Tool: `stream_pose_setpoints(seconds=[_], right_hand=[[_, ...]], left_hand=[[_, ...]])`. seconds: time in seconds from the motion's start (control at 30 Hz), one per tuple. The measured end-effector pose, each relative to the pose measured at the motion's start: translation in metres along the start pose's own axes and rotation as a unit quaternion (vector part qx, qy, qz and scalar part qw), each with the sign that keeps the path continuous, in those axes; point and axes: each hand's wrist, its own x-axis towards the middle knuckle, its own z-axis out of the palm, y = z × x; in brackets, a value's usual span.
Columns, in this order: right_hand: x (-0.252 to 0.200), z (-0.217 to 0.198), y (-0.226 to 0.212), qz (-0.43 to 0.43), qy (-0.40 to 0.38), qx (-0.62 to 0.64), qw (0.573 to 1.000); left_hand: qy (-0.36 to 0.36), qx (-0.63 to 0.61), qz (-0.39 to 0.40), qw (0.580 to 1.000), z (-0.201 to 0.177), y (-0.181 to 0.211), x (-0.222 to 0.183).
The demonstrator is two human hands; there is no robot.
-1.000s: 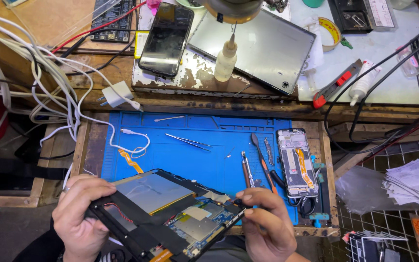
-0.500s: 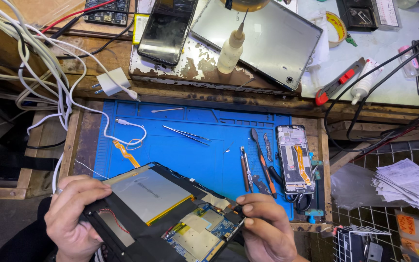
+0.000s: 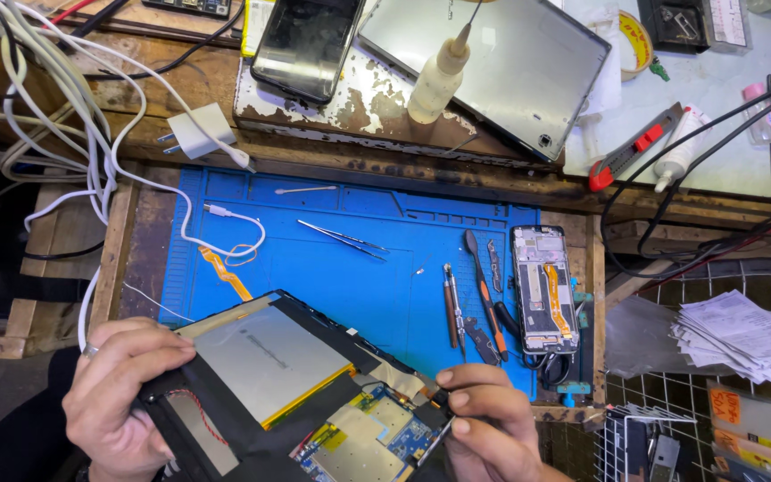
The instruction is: The person uses a soldering iron to heat and reflow connections on a tablet's internal circuit board. They then use tweezers to adjust small components and ribbon cables. The person repeatedly inspects the board and the tablet's edge, manipulating the device to check the alignment of internal parts.
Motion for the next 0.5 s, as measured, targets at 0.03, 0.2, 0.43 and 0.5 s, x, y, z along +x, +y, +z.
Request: stream_pose_setpoints(seconds=[0.03,0.2,0.43,0.5], right_hand=[[0.000,-0.001,0.001,0.004,-0.003,0.010,1.000],[-0.004,-0.013,0.005,-0.043,-0.054,-0.031,0.997],[-0.031,-0.014,0.015,-0.050,-0.018,0.019,0.998],[-0.036,-0.023,0.015,-0.021,-0.038,-0.014,0.999]], left_hand=[[0.000,-0.003,0.001,1.000,-0.001,0.000,0.001],[-0.009,-0.014,0.018,1.000,-0.002,-0.001,0.004],[-0.054,0.000,0.049,0.997,-0.006,0.003,-0.001],[-0.067,0.022,0.069,0.995,-0.004,0.005,-0.003]])
